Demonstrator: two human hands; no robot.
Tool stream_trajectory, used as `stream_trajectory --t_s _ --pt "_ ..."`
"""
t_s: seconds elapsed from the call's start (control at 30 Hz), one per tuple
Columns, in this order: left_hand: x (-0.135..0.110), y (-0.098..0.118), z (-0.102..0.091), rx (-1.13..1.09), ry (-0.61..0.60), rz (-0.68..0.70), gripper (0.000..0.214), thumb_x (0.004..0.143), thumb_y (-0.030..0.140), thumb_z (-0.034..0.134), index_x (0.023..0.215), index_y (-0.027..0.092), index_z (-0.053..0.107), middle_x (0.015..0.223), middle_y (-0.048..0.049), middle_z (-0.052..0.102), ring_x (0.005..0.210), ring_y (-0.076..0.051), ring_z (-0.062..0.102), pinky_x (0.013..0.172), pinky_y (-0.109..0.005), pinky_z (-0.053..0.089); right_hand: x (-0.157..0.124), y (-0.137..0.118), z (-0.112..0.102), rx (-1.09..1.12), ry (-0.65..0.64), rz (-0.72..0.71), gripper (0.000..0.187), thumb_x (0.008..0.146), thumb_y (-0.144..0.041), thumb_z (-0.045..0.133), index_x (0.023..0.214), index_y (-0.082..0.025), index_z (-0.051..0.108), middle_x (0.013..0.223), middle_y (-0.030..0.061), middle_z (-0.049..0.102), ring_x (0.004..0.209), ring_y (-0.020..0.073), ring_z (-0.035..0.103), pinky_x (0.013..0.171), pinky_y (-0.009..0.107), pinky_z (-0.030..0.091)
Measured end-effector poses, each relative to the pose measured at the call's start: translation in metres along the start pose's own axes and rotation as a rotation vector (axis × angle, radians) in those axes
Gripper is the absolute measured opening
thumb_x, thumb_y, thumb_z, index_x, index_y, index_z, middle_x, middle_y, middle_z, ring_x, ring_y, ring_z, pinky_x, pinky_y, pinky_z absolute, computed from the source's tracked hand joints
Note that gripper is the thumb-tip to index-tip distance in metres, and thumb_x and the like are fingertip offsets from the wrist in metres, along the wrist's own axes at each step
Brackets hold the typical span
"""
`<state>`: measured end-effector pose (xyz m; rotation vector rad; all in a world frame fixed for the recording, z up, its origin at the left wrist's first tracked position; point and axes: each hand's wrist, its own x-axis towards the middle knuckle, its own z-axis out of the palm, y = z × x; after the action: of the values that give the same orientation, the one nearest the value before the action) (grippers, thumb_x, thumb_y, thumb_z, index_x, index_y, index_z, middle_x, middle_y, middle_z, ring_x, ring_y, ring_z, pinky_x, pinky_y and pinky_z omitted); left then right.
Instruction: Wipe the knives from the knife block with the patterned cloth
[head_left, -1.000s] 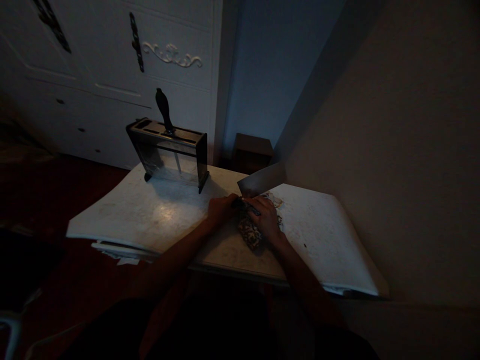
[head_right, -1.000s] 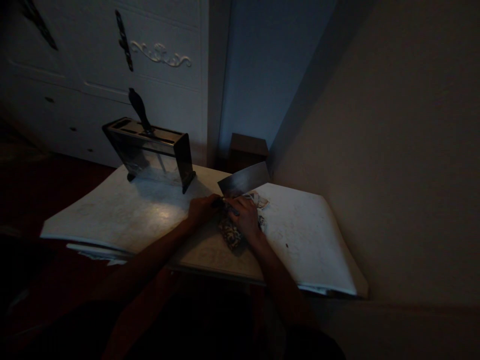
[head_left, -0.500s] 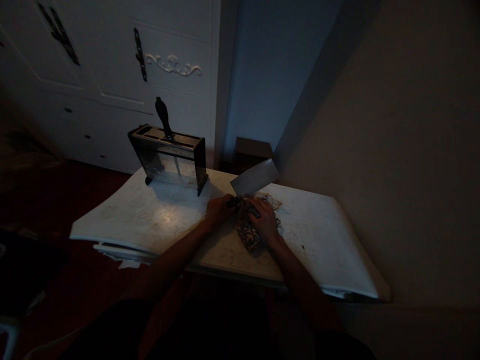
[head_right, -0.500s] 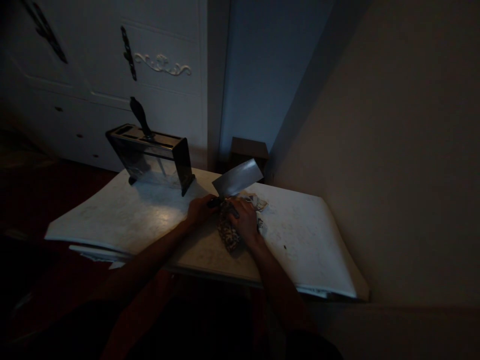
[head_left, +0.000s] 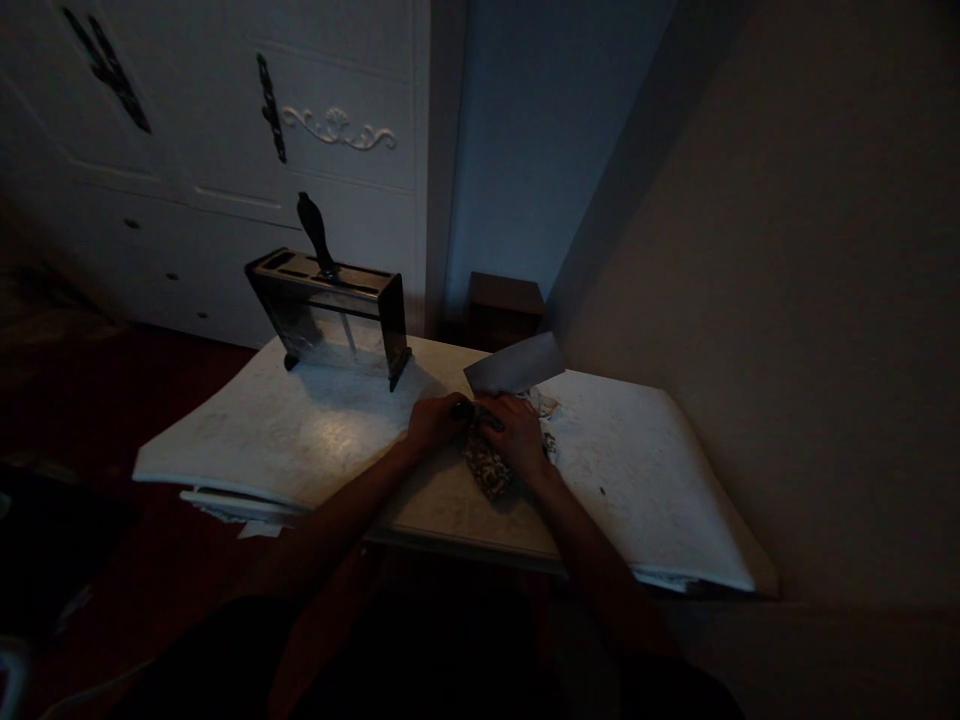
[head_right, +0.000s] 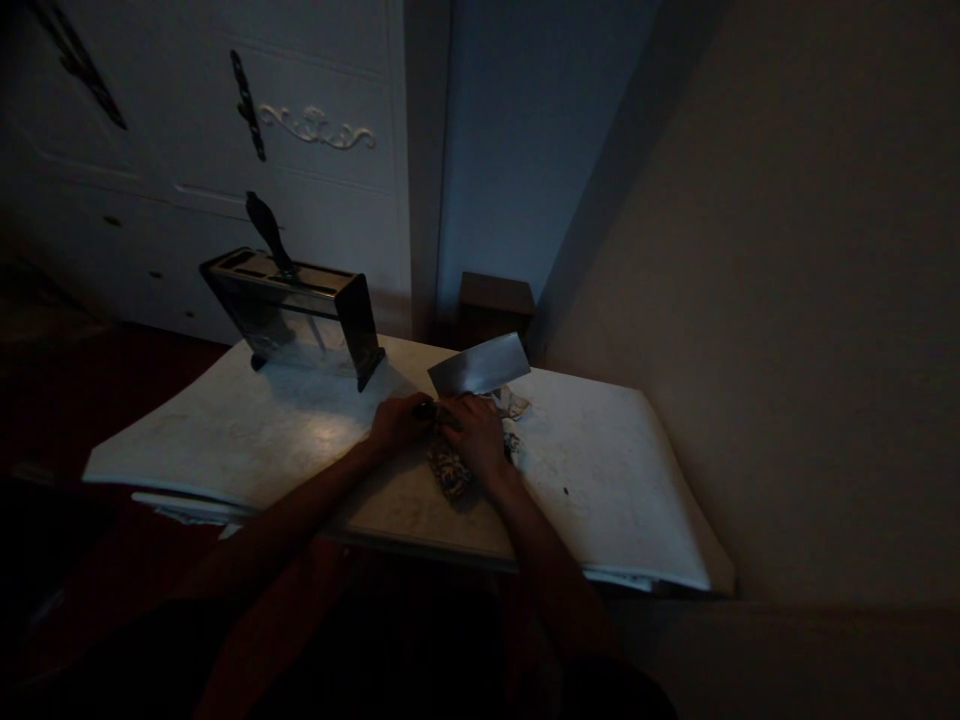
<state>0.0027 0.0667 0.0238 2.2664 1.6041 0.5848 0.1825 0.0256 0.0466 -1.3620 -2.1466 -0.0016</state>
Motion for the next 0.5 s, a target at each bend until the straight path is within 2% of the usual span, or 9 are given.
stream_trajectory --t_s 0.13,0.27,0.37,0.5 --pt "0.004 -0.009 0.009 -0.347 0.028 0.077 0.036 0.075 0.035 0.065 0.107 0.019 0.072 0.097 -0.0045 0.075 0.088 -0.021 0.069 0.079 -0.028 0.050 0.000 0.000 0.001 0.033 0.015 0.053 0.030 0.080 -0.020 0.068 0.110 -0.019 0.067 0.107 0.0068 0.070 0.102 0.0254 0.062 0.092 0.038 0.042" --pt "0.007 -0.011 0.012 -0.658 0.013 0.099 0.039 0.071 0.034 0.067 0.103 0.014 0.074 0.096 -0.0050 0.075 0.089 -0.023 0.068 0.082 -0.030 0.051 -0.003 0.003 0.004 0.033 0.048 0.102 0.027 0.078 -0.019 0.065 0.105 -0.017 0.066 0.101 0.0084 0.070 0.098 0.0262 0.062 0.090 0.039 0.044" --pt "0.007 -0.009 0.008 -0.812 -0.055 0.088 0.039 0.069 0.034 0.068 0.101 0.013 0.075 0.094 -0.0049 0.075 0.088 -0.024 0.068 0.081 -0.031 0.052 -0.007 0.010 0.008 0.039 0.120 0.116 0.028 0.077 -0.017 0.062 0.105 -0.018 0.064 0.102 0.0094 0.069 0.098 0.0261 0.062 0.090 0.039 0.045" --pt "0.006 -0.006 0.002 -0.904 -0.142 0.083 0.042 0.069 0.038 0.071 0.102 0.013 0.076 0.090 -0.0051 0.073 0.081 -0.022 0.066 0.073 -0.029 0.051 -0.011 0.023 0.009 0.068 0.241 0.149 0.029 0.078 -0.020 0.060 0.107 -0.018 0.063 0.103 0.0101 0.069 0.098 0.0259 0.061 0.089 0.039 0.046"
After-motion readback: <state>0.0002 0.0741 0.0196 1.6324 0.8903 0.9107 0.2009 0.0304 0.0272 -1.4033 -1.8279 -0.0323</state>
